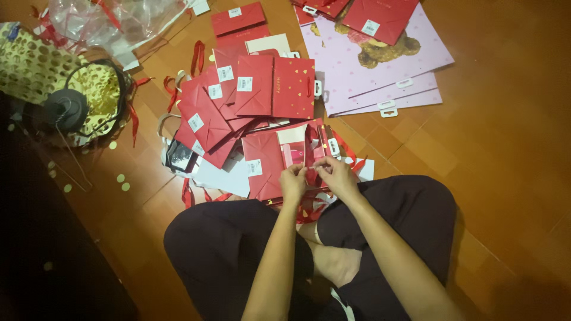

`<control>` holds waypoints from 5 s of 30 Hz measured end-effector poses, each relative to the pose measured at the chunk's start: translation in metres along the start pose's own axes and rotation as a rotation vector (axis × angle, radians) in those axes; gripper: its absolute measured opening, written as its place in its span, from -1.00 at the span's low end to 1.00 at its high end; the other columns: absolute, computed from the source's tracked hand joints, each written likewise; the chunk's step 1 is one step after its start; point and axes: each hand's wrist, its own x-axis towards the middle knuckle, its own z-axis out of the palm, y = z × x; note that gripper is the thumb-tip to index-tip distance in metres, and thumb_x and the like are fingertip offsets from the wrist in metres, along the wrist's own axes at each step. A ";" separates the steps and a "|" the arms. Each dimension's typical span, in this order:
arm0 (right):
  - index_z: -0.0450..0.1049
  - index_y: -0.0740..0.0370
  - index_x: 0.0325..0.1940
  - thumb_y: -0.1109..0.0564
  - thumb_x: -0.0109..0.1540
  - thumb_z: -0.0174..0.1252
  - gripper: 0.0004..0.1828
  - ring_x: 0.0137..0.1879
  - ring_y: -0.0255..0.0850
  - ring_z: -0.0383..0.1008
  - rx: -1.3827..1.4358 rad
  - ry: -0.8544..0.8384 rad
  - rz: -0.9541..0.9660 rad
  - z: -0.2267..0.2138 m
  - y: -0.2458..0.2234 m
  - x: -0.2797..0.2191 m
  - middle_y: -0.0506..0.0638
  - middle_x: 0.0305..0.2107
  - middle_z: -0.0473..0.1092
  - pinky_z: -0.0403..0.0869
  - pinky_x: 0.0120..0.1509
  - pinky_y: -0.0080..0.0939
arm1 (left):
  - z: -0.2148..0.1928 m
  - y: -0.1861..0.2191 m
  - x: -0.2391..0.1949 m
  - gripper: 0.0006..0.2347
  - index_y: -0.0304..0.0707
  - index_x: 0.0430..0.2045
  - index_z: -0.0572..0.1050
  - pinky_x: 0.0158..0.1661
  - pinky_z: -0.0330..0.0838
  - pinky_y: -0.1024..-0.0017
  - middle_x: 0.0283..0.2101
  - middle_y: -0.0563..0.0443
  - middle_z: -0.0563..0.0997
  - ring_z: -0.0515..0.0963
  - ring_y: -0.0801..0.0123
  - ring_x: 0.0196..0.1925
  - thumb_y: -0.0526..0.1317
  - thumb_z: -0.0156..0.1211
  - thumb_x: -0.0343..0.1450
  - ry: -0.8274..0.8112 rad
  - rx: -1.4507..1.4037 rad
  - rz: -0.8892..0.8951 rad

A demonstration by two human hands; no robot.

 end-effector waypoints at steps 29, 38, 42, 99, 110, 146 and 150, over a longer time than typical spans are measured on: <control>0.55 0.21 -0.15 0.09 0.27 0.16 -0.83 -0.13 0.09 0.55 -0.159 0.261 -0.183 0.021 0.006 0.013 0.15 -0.36 0.54 0.47 0.00 0.07 | 0.014 -0.008 0.005 -0.83 -0.50 -0.27 0.66 -0.46 0.38 0.55 -0.42 0.00 0.66 0.52 0.51 -0.49 -0.31 0.35 0.38 -0.082 -0.449 -0.150; 0.08 0.17 0.47 0.20 0.29 0.04 -0.36 -0.06 0.23 0.56 -0.176 0.324 -0.270 0.025 0.009 0.017 0.30 -0.11 0.48 0.49 -0.03 0.16 | 0.006 0.043 -0.023 -0.91 -0.41 -0.34 0.59 -0.26 0.55 0.45 -0.33 -0.12 0.72 0.71 0.30 -0.31 -0.33 0.23 0.41 0.016 -0.191 0.173; 0.02 0.11 0.50 0.20 0.28 0.04 -0.29 -0.13 0.24 0.54 -0.132 0.209 0.003 0.021 0.007 0.017 0.25 -0.26 0.50 0.46 -0.05 0.20 | -0.003 0.056 -0.011 -0.91 -0.32 -0.31 0.49 -0.09 0.60 0.41 -0.16 -0.10 0.73 0.72 0.32 -0.14 -0.27 0.20 0.46 -0.054 -0.707 0.009; 0.49 0.33 -0.10 0.23 0.33 0.10 -0.88 -0.30 -0.38 0.42 0.241 0.096 -0.101 0.028 0.047 0.044 -0.03 -0.44 0.46 0.42 -0.20 -0.30 | -0.025 0.081 -0.008 -0.80 -0.34 -0.42 0.66 -0.36 0.51 0.41 -0.42 -0.11 0.74 0.71 0.35 -0.42 -0.15 0.43 0.31 0.007 -0.007 0.195; 0.55 0.19 -0.14 0.16 0.29 0.19 -0.90 -0.24 -0.19 0.56 -0.025 0.339 -0.207 0.032 0.033 0.033 0.02 -0.33 0.54 0.48 -0.15 -0.20 | -0.017 0.069 -0.010 -0.76 -0.34 -0.41 0.61 -0.33 0.52 0.27 -0.45 -0.18 0.68 0.70 0.15 -0.40 -0.08 0.29 0.38 0.113 0.034 0.245; 0.42 0.22 0.19 0.21 0.30 0.17 -0.64 0.26 -0.17 0.45 -0.015 -0.256 -0.381 0.075 0.121 0.054 0.02 0.09 0.45 0.42 0.34 -0.19 | -0.045 0.167 -0.071 -0.57 -0.34 0.08 0.49 -0.33 0.48 0.15 -0.38 -0.17 0.60 0.60 0.00 -0.24 -0.35 0.22 0.27 0.195 0.613 0.713; 0.34 0.32 0.22 0.09 0.34 0.05 -0.60 0.22 -0.14 0.38 0.837 -0.504 -0.005 0.087 0.122 0.040 0.09 0.08 0.38 0.34 0.34 -0.19 | -0.043 0.181 -0.081 -0.53 -0.23 0.13 0.50 -0.31 0.48 0.13 -0.39 -0.14 0.61 0.61 0.02 -0.29 -0.38 0.19 0.26 0.172 0.524 0.676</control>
